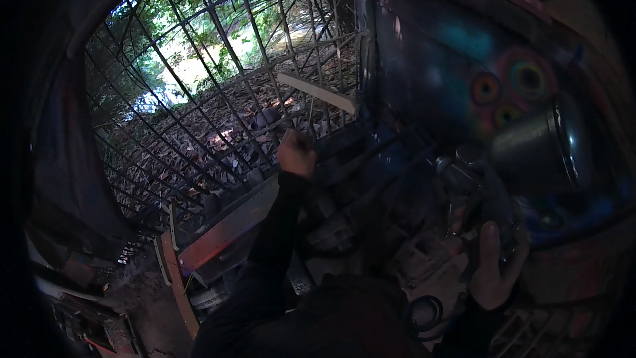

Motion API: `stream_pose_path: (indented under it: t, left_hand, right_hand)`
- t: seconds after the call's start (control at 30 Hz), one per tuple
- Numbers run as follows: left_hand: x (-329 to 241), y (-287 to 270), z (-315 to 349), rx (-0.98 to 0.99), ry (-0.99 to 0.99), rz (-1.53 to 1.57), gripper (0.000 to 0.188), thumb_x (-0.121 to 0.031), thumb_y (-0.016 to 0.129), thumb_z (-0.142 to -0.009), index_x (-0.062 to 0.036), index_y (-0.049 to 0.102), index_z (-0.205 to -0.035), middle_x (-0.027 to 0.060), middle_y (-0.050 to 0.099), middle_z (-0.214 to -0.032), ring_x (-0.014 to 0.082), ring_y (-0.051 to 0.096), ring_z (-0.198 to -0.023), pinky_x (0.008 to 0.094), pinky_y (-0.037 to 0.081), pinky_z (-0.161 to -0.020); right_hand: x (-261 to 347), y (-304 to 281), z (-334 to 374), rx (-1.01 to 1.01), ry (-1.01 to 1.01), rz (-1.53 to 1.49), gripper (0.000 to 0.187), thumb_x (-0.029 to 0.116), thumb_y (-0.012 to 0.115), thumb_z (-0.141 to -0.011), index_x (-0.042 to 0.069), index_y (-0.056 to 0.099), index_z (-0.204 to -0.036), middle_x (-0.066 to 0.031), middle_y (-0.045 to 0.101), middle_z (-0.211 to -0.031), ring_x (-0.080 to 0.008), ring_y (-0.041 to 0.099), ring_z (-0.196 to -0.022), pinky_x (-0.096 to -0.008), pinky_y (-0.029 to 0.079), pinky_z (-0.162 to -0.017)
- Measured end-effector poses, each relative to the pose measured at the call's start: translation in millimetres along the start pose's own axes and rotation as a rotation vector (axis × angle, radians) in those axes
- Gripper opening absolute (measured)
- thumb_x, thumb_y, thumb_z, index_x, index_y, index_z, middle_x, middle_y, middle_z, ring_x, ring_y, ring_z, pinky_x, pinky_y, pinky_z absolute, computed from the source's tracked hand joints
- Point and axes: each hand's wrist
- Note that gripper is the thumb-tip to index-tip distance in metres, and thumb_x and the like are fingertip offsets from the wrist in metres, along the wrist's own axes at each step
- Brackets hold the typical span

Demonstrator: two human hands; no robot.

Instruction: The person uses a spray gun to apply paint to small wooden pieces. They hold each piece in their left hand and spray it with their right hand, then place the finished piece on a nearby workbench. The process is repeated for several pieces.

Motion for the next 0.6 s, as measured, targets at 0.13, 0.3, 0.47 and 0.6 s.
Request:
stream_pose_path:
  t: [0.13, 0.3, 0.47, 0.6]
  left_hand:
    - [-8.2, -0.9, 0.8, 0.003, 0.043, 0.073, 0.009, -0.006, 0.059, -0.073, -0.0031, 0.051, -0.070, 0.0154, 0.055, -0.073, 0.0375, 0.057, -0.070, 0.0438, 0.045, -0.062]
    - [-19.3, 1.0, 5.3, 0.020, -0.106, 0.116, 0.009, -0.008, 0.060, -0.074, -0.0038, 0.053, -0.070, 0.0169, 0.057, -0.070, 0.0381, 0.058, -0.068, 0.0437, 0.046, -0.061]
    - [-12.3, 10.7, 8.6, -0.015, -0.078, 0.088, 0.009, -0.010, 0.061, -0.073, -0.0027, 0.056, -0.070, 0.0176, 0.058, -0.067, 0.0357, 0.059, -0.065, 0.0413, 0.047, -0.060]
    - [-11.8, 15.7, 8.7, -0.001, -0.076, 0.073, 0.007, -0.009, 0.060, -0.071, -0.0043, 0.055, -0.071, 0.0166, 0.060, -0.073, 0.0380, 0.059, -0.071, 0.0453, 0.047, -0.063]
  right_hand:
    - [-19.0, -2.2, 2.2, -0.120, -0.106, 0.088, 0.041, 0.013, 0.052, -0.090, -0.004, 0.039, -0.125, -0.0145, 0.061, -0.093, -0.0163, 0.057, -0.072, -0.0253, 0.045, -0.058]
    - [-23.1, 3.3, -1.7, -0.061, -0.088, 0.023, 0.042, 0.015, 0.053, -0.091, -0.001, 0.038, -0.127, -0.0140, 0.061, -0.092, -0.0151, 0.056, -0.069, -0.0248, 0.043, -0.053]
    - [-27.3, 2.4, -6.2, 0.024, -0.157, 0.166, 0.042, 0.014, 0.052, -0.091, -0.001, 0.037, -0.127, -0.0141, 0.061, -0.091, -0.0142, 0.056, -0.070, -0.0253, 0.043, -0.056]
    - [-31.0, 12.7, -3.0, 0.013, -0.190, 0.017, 0.044, 0.011, 0.052, -0.090, -0.001, 0.036, -0.129, -0.0129, 0.061, -0.089, -0.0133, 0.055, -0.070, -0.0248, 0.044, -0.059]
Point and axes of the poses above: each hand's wrist, its own z-axis away from the middle knuckle, its own y-axis out of the palm, x = y × z
